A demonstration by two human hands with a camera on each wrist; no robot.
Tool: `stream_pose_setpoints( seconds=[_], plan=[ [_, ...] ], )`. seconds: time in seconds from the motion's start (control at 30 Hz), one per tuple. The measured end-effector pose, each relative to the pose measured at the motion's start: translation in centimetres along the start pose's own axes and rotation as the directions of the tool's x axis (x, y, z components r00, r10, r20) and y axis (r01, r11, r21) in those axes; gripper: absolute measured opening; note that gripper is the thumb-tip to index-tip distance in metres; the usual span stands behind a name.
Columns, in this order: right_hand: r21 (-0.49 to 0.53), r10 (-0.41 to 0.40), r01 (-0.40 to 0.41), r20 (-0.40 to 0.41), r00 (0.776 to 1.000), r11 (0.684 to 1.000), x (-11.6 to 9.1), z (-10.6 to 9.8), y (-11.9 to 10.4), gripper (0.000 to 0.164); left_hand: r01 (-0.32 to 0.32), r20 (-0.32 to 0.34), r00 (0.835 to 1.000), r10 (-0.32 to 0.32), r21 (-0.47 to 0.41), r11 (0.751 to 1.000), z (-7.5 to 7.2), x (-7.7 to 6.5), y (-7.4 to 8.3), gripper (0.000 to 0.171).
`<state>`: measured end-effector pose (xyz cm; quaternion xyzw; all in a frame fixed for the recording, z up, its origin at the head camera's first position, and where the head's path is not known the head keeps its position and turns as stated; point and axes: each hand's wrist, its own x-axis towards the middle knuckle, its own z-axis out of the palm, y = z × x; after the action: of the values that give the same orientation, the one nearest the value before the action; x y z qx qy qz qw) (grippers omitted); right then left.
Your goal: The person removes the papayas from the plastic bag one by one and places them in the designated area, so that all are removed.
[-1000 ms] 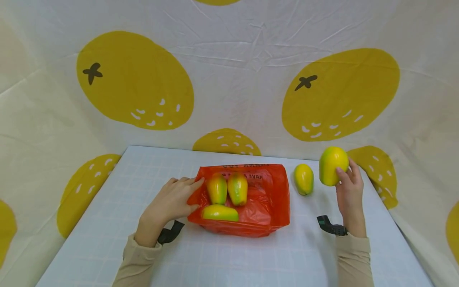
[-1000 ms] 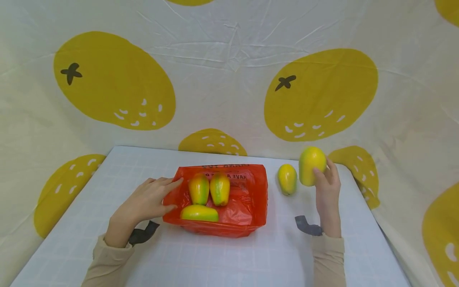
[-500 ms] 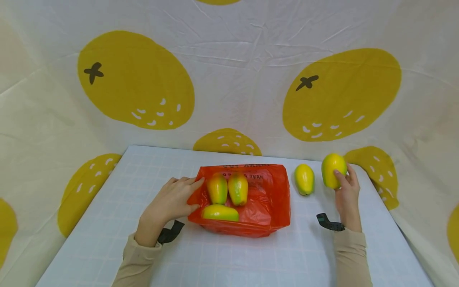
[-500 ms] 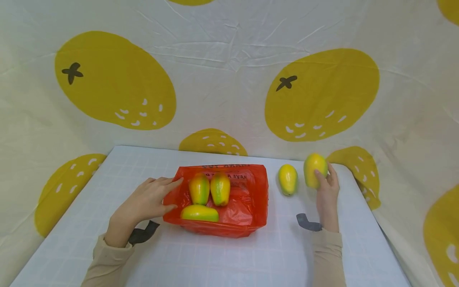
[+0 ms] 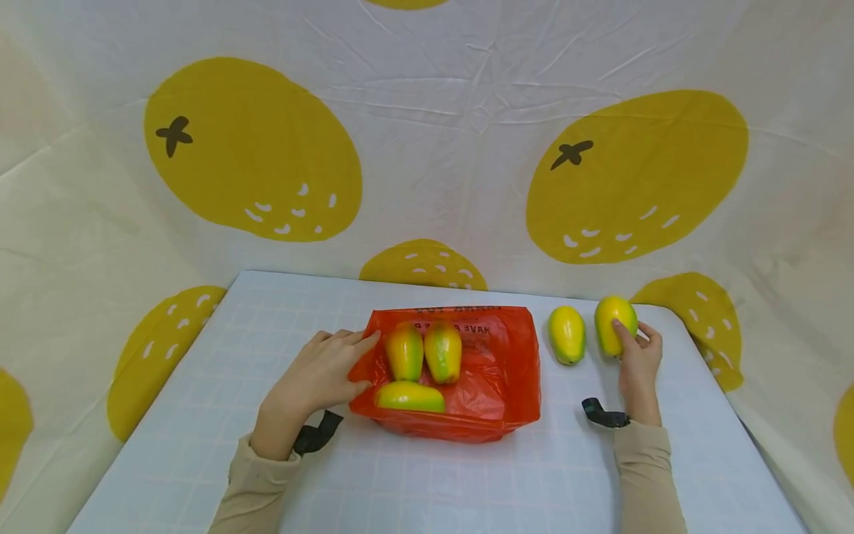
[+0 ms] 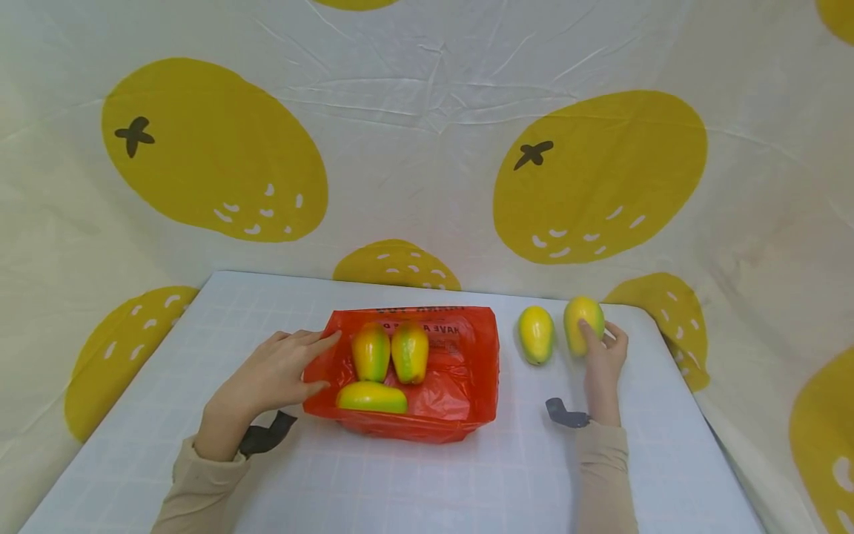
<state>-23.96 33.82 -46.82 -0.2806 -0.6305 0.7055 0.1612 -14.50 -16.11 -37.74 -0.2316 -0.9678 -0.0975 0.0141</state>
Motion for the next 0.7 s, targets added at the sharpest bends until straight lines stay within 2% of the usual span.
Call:
stream_pose_setpoints(
  seconds=[0.1, 0.3, 0.7],
  plan=[
    [-0.071, 0.021, -0.022, -0.017, 1.000, 0.997, 0.0, 0.1, 0.4, 0.083, 0.001, 0.001, 1.000, -0.001, -0.001, 1.000, 0.0, 0.0, 0.0, 0.065],
    [-0.126, 0.037, -0.039, -0.022, 0.999, 0.991, 0.3, 0.3, 1.1, 0.084, 0.010, 0.003, 1.000, -0.010, -0.007, 1.000, 0.0, -0.1, -0.1, 0.065],
    [-0.250, -0.013, 0.002, -0.044, 0.999, 0.968, 0.4, 0.9, 1.9, 0.085, 0.007, 0.004, 1.000, -0.007, -0.007, 1.000, 0.0, -0.1, -0.1, 0.065]
  ],
)
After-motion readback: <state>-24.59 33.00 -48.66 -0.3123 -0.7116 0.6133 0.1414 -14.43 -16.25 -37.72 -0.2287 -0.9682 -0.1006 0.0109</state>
